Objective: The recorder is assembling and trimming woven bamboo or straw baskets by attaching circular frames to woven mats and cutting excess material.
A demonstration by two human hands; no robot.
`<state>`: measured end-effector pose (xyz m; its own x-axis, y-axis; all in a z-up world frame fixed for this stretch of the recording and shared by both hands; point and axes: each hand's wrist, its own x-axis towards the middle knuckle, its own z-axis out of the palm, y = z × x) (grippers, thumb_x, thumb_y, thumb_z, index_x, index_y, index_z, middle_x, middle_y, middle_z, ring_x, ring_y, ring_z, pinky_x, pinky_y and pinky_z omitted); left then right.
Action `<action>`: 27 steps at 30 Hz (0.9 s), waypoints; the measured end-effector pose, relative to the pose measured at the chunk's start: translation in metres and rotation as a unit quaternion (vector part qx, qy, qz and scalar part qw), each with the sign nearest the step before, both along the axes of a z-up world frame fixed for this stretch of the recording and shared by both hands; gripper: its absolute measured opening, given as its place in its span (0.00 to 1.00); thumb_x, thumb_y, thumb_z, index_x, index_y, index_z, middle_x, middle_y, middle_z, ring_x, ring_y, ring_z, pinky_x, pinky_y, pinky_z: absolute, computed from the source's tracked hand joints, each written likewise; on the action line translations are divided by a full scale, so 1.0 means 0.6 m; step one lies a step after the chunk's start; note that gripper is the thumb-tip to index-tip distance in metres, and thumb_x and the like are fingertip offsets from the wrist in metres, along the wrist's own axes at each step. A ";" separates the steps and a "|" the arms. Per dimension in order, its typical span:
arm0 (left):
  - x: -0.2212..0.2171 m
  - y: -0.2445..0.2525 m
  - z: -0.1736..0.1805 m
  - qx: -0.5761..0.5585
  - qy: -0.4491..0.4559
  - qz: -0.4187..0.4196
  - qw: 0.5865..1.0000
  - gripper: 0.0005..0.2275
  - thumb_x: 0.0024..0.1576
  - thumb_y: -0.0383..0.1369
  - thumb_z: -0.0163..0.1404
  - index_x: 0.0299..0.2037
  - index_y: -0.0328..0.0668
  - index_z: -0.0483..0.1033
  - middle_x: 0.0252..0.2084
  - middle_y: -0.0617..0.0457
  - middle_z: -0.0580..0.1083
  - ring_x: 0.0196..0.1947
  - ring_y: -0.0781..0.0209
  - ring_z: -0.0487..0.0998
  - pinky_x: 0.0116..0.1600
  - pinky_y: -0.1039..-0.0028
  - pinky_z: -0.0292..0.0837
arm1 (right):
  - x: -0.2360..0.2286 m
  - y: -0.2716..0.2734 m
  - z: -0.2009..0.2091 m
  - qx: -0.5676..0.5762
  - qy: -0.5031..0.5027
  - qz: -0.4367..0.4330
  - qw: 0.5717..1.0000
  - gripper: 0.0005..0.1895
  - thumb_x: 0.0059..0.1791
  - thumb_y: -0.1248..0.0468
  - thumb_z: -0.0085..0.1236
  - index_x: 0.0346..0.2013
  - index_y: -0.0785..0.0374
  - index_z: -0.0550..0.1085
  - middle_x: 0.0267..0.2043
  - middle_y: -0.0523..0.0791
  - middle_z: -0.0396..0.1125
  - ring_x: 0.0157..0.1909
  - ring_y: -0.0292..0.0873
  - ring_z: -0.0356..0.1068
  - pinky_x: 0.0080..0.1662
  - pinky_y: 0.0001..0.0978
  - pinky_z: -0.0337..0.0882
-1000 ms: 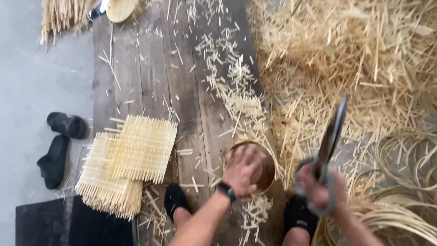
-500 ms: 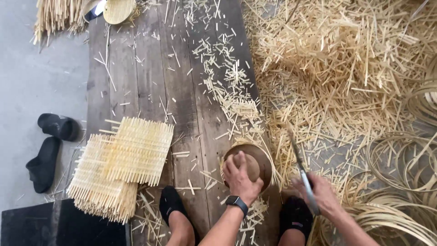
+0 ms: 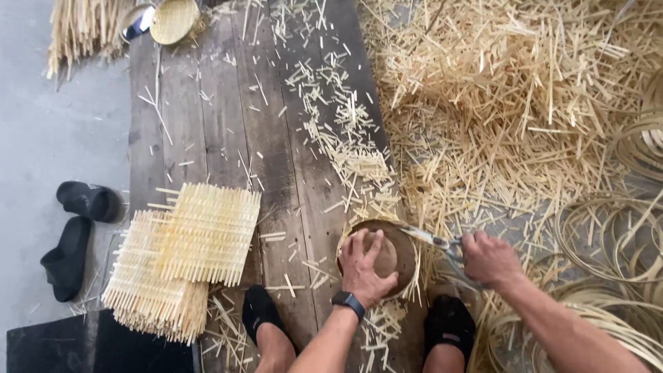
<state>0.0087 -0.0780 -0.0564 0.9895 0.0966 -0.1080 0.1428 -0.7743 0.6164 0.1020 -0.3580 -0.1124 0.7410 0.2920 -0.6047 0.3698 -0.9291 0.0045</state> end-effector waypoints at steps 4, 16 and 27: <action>0.003 0.008 -0.014 0.014 -0.043 -0.017 0.999 0.41 0.39 0.41 0.66 0.68 0.48 0.67 0.66 0.43 0.61 0.67 0.37 0.58 0.71 0.49 0.55 | 0.005 0.032 0.026 0.041 -0.083 0.036 0.995 0.23 0.50 0.48 0.46 0.52 0.60 0.71 0.49 0.52 0.70 0.49 0.49 0.72 0.50 0.43 0.76; 0.017 -0.030 0.023 -0.007 0.049 0.148 0.988 0.48 0.35 0.42 0.70 0.67 0.38 0.58 0.66 0.41 0.57 0.66 0.37 0.56 0.69 0.52 0.56 | 0.015 0.022 0.020 0.085 -0.076 0.040 0.993 0.24 0.50 0.45 0.48 0.50 0.59 0.73 0.44 0.50 0.70 0.43 0.46 0.74 0.47 0.41 0.77; 0.015 -0.038 0.048 -0.024 0.056 0.147 0.987 0.50 0.33 0.39 0.72 0.67 0.33 0.57 0.66 0.33 0.55 0.65 0.32 0.55 0.67 0.51 0.54 | 0.009 0.005 0.002 0.052 0.003 0.007 0.999 0.31 0.51 0.36 0.44 0.49 0.59 0.72 0.45 0.50 0.70 0.42 0.44 0.73 0.43 0.39 0.78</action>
<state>0.0174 -0.1008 -0.0276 0.9013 0.3694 -0.2263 0.4259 -0.6604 0.6185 0.1077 -0.3549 -0.1112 0.7326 0.3628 -0.5759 0.3816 -0.9196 -0.0939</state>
